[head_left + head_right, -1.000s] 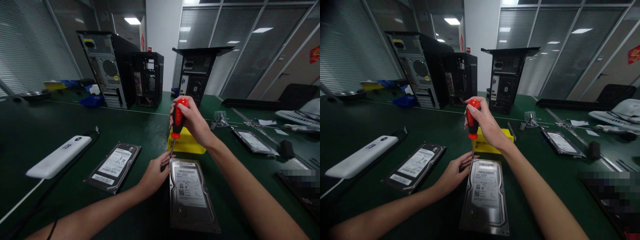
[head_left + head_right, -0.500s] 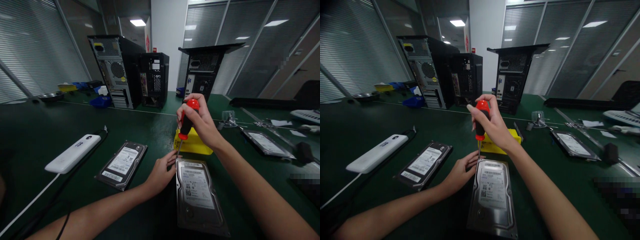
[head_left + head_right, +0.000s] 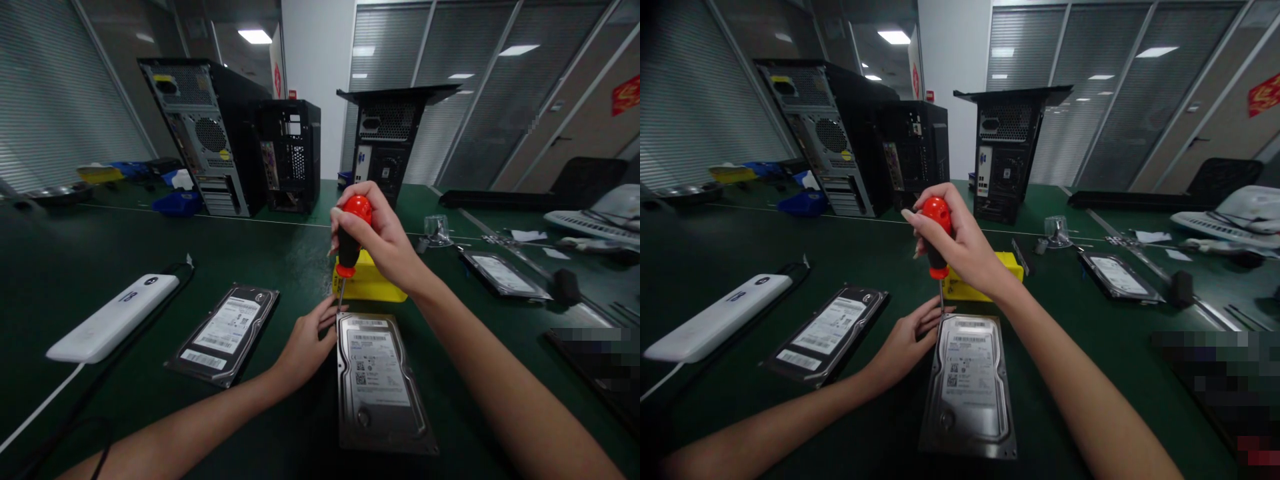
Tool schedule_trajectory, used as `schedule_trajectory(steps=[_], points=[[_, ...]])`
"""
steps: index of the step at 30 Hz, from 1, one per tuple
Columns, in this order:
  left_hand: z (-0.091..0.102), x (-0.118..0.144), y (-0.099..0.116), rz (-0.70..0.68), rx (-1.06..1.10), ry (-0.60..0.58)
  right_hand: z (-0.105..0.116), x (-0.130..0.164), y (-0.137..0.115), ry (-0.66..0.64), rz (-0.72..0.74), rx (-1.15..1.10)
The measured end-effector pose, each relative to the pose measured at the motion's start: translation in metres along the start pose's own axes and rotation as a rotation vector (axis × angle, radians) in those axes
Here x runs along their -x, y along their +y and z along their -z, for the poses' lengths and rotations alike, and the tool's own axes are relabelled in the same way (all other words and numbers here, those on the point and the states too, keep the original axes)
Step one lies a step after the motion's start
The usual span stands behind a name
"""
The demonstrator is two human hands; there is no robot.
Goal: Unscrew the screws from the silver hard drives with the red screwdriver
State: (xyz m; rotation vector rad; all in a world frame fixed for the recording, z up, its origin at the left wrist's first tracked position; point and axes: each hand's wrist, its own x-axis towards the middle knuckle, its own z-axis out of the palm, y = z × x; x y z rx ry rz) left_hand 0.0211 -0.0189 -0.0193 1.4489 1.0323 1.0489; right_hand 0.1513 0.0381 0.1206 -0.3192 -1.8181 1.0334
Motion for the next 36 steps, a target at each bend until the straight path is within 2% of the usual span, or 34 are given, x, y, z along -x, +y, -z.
schedule_trajectory(steps=[7,11,17,21,24,27,33,36], points=[[0.001,0.000,0.001,0.012,-0.026,-0.005,0.000,0.001,0.001,0.015,-0.063,0.012],[0.001,-0.001,0.000,0.004,-0.028,-0.004,0.002,0.000,0.003,0.061,-0.022,0.109],[0.001,0.000,-0.002,-0.005,-0.018,-0.004,-0.001,-0.001,0.006,0.102,-0.001,0.026],[0.001,0.000,0.001,0.002,-0.042,-0.008,-0.004,0.001,0.004,0.065,0.014,-0.049],[0.001,0.000,0.003,-0.001,-0.044,-0.017,-0.005,0.003,0.003,0.053,-0.020,0.020],[0.001,-0.002,0.003,0.008,-0.049,-0.015,-0.003,0.002,0.004,0.118,-0.016,0.124],[0.001,-0.003,-0.001,0.020,-0.061,-0.022,-0.001,-0.001,0.010,0.262,0.037,0.177],[0.002,-0.003,-0.002,0.010,-0.060,-0.025,0.000,-0.001,0.011,0.239,0.048,0.173]])
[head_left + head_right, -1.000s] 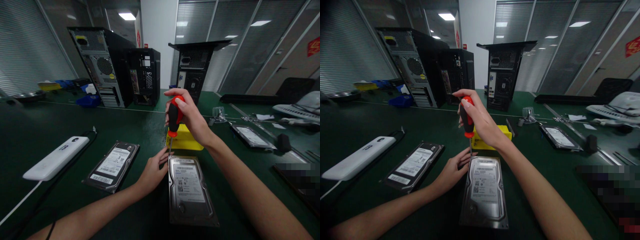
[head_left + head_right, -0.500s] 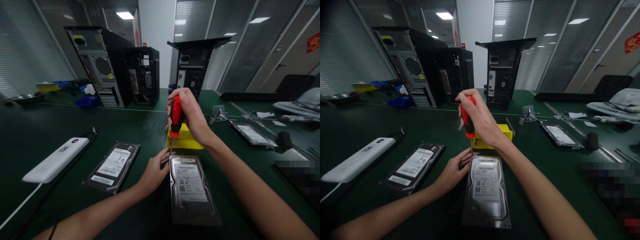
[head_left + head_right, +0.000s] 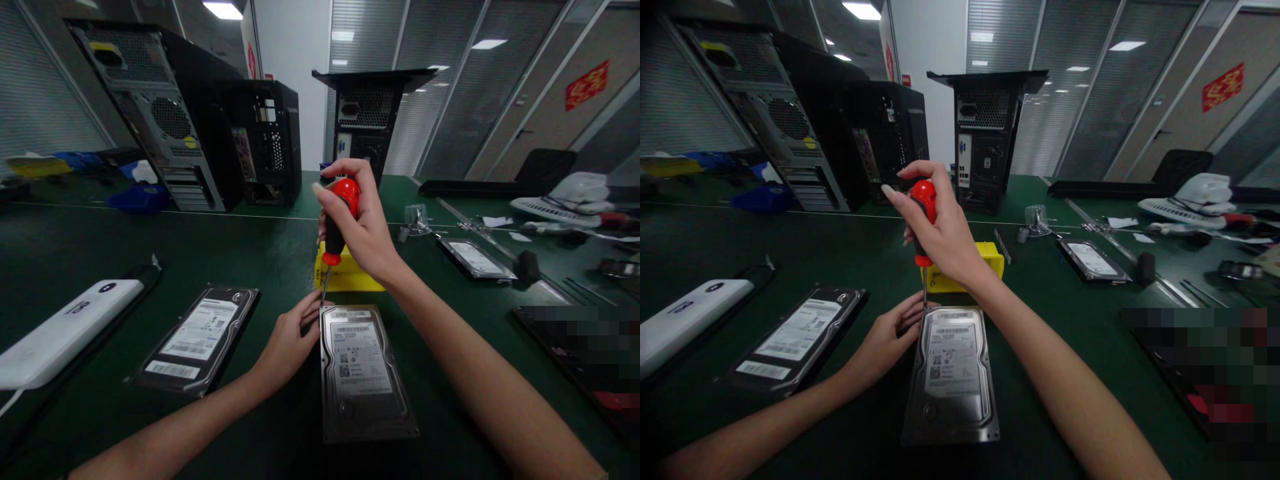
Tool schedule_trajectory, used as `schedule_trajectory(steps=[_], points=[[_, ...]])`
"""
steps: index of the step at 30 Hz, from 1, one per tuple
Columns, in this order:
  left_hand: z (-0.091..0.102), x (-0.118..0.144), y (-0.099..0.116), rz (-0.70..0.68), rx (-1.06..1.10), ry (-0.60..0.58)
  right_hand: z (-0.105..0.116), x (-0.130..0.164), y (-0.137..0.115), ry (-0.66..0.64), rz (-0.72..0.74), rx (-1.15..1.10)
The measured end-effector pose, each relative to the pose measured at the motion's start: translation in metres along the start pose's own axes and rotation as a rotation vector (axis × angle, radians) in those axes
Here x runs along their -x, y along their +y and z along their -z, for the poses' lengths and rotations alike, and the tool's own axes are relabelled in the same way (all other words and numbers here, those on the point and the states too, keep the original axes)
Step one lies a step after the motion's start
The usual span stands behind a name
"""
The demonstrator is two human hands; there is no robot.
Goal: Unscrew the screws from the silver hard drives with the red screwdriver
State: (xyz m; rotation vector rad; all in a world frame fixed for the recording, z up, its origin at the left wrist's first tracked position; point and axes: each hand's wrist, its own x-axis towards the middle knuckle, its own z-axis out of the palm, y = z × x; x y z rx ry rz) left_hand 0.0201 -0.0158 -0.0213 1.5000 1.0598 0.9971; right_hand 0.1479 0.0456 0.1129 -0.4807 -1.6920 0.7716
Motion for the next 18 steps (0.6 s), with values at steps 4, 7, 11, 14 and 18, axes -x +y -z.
schedule_trajectory(steps=[4,7,11,14,18], points=[[0.0000,-0.0007,-0.0026,-0.010,0.020,0.006,0.0011,0.0009,-0.0009,-0.136,0.007,-0.104],[-0.0003,-0.0008,-0.0037,-0.018,0.035,0.005,0.0028,0.0008,-0.0028,-0.167,0.017,-0.114],[-0.0008,-0.0003,-0.0036,-0.022,0.007,0.034,0.0047,-0.0009,-0.0019,-0.155,0.018,-0.136],[-0.0004,-0.0002,-0.0034,-0.017,-0.015,0.062,0.0054,-0.0015,-0.0010,-0.159,0.022,-0.136],[0.0003,-0.0002,-0.0024,-0.006,-0.004,0.037,0.0064,0.0000,-0.0051,-0.237,-0.001,-0.136]])
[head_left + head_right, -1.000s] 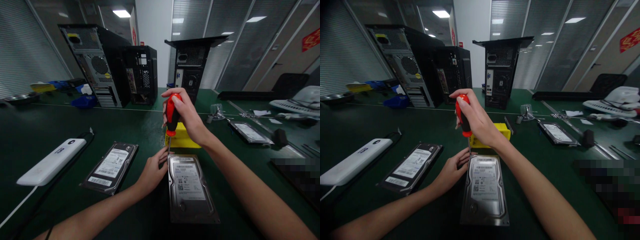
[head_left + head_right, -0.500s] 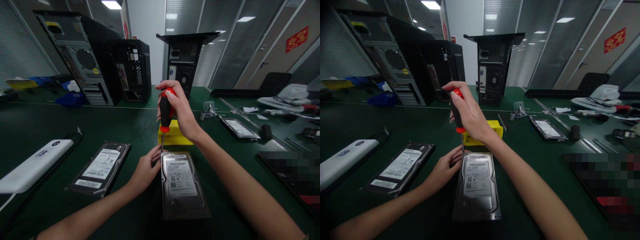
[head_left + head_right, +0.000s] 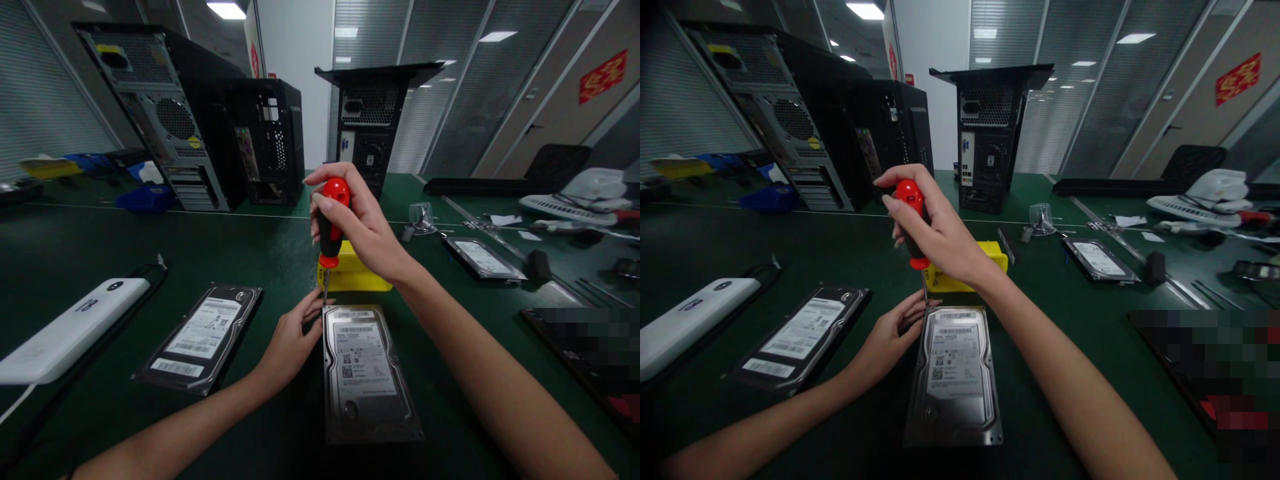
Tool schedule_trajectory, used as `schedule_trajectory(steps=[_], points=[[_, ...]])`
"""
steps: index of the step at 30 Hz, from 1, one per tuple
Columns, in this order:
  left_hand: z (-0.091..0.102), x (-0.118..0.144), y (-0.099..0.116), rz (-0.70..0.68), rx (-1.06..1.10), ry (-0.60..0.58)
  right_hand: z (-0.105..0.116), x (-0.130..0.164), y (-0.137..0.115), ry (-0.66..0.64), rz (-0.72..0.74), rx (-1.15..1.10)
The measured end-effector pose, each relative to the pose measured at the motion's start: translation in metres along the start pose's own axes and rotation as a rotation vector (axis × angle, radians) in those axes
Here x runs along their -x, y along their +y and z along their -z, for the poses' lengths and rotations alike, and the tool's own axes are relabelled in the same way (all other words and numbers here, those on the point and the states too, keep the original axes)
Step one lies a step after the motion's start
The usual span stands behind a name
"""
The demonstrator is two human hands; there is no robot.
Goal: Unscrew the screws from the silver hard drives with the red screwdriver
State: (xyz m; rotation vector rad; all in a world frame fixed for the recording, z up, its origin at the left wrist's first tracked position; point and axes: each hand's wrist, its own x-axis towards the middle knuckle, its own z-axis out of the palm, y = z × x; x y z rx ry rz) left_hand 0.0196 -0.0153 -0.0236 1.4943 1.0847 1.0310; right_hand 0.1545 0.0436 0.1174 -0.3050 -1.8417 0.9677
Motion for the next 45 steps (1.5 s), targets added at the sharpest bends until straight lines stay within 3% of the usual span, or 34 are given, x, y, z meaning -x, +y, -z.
schedule_trajectory(steps=[4,10,15,21,28,41,45], points=[[-0.0008,-0.0004,0.0012,0.008,0.020,-0.003,-0.0007,0.0019,-0.0058,-0.063,-0.026,0.036],[-0.0014,-0.0006,0.0014,0.024,0.028,0.003,-0.0021,0.0001,-0.0018,-0.028,0.031,0.086],[-0.0017,0.0015,0.0056,0.036,0.049,0.023,-0.0008,0.0004,0.0007,0.000,-0.017,0.099],[-0.0021,0.0021,0.0083,0.054,0.107,0.029,-0.0009,0.0030,-0.0072,-0.103,-0.085,0.059],[-0.0018,0.0014,0.0038,0.036,0.100,0.025,-0.0004,-0.0003,0.0012,0.001,0.004,0.058],[-0.0019,0.0021,0.0051,0.018,0.039,0.007,-0.0012,0.0011,-0.0050,-0.029,-0.062,0.012],[-0.0020,0.0028,0.0052,0.024,0.038,0.009,0.0003,0.0003,-0.0036,-0.015,-0.019,-0.004]])
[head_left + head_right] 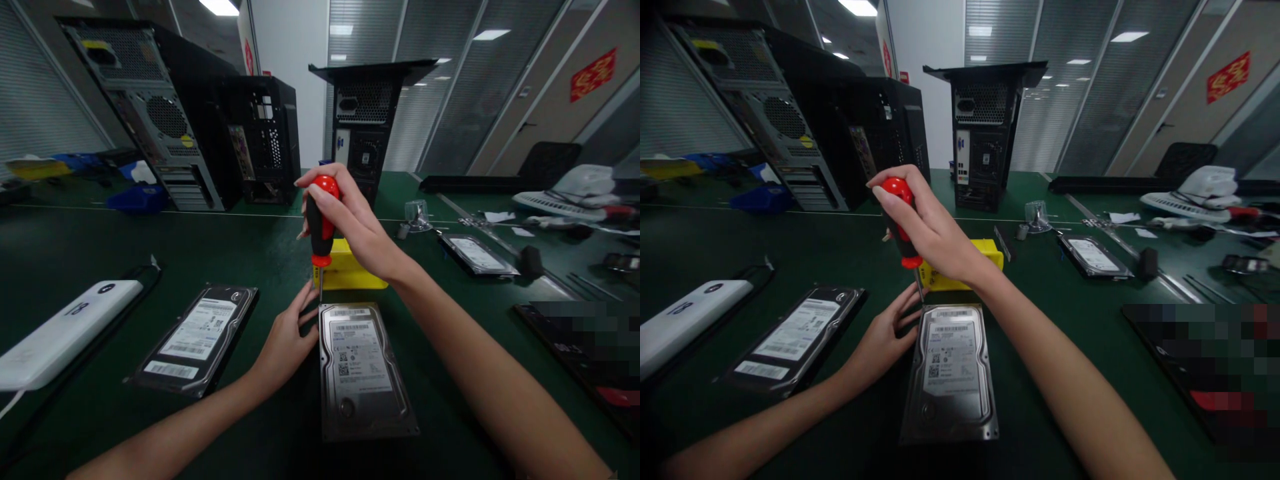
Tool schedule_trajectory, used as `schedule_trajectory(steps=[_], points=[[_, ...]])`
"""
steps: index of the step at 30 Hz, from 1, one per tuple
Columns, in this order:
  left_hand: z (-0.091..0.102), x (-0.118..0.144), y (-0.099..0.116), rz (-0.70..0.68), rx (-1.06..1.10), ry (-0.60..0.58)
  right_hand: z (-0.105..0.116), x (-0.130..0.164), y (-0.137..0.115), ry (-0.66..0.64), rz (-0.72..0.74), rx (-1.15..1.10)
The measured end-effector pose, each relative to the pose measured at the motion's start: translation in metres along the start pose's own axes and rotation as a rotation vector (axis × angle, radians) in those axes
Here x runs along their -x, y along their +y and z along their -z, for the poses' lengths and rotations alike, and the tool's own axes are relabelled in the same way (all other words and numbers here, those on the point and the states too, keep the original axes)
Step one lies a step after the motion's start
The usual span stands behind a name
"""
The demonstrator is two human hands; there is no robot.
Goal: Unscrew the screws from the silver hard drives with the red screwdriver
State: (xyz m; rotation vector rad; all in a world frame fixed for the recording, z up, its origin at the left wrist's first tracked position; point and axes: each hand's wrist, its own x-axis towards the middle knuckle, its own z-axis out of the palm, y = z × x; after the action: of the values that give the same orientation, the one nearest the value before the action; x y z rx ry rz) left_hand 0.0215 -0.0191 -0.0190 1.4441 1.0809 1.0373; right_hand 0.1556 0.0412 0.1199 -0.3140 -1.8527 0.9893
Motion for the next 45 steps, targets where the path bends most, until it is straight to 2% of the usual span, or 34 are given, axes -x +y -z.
schedule_trajectory(steps=[10,15,21,28,35,39,45], points=[[0.001,-0.001,0.000,0.007,-0.023,-0.007,0.001,-0.001,0.001,-0.003,-0.016,-0.099],[0.001,0.000,0.002,-0.005,-0.031,-0.006,0.001,0.000,-0.003,-0.065,-0.061,-0.108],[0.000,-0.001,-0.001,-0.022,-0.032,-0.014,0.001,-0.001,-0.001,-0.061,-0.009,-0.069],[0.000,-0.002,-0.004,-0.033,-0.052,-0.023,0.000,-0.002,0.004,0.003,-0.049,-0.135],[0.001,-0.002,-0.002,-0.047,-0.056,-0.030,0.002,-0.001,0.005,0.004,-0.081,-0.076],[0.001,-0.002,-0.002,-0.043,-0.047,-0.033,0.002,-0.002,0.008,-0.006,-0.039,-0.113],[0.001,0.000,-0.003,-0.042,-0.050,-0.039,-0.001,-0.002,0.005,-0.022,-0.064,-0.157]])
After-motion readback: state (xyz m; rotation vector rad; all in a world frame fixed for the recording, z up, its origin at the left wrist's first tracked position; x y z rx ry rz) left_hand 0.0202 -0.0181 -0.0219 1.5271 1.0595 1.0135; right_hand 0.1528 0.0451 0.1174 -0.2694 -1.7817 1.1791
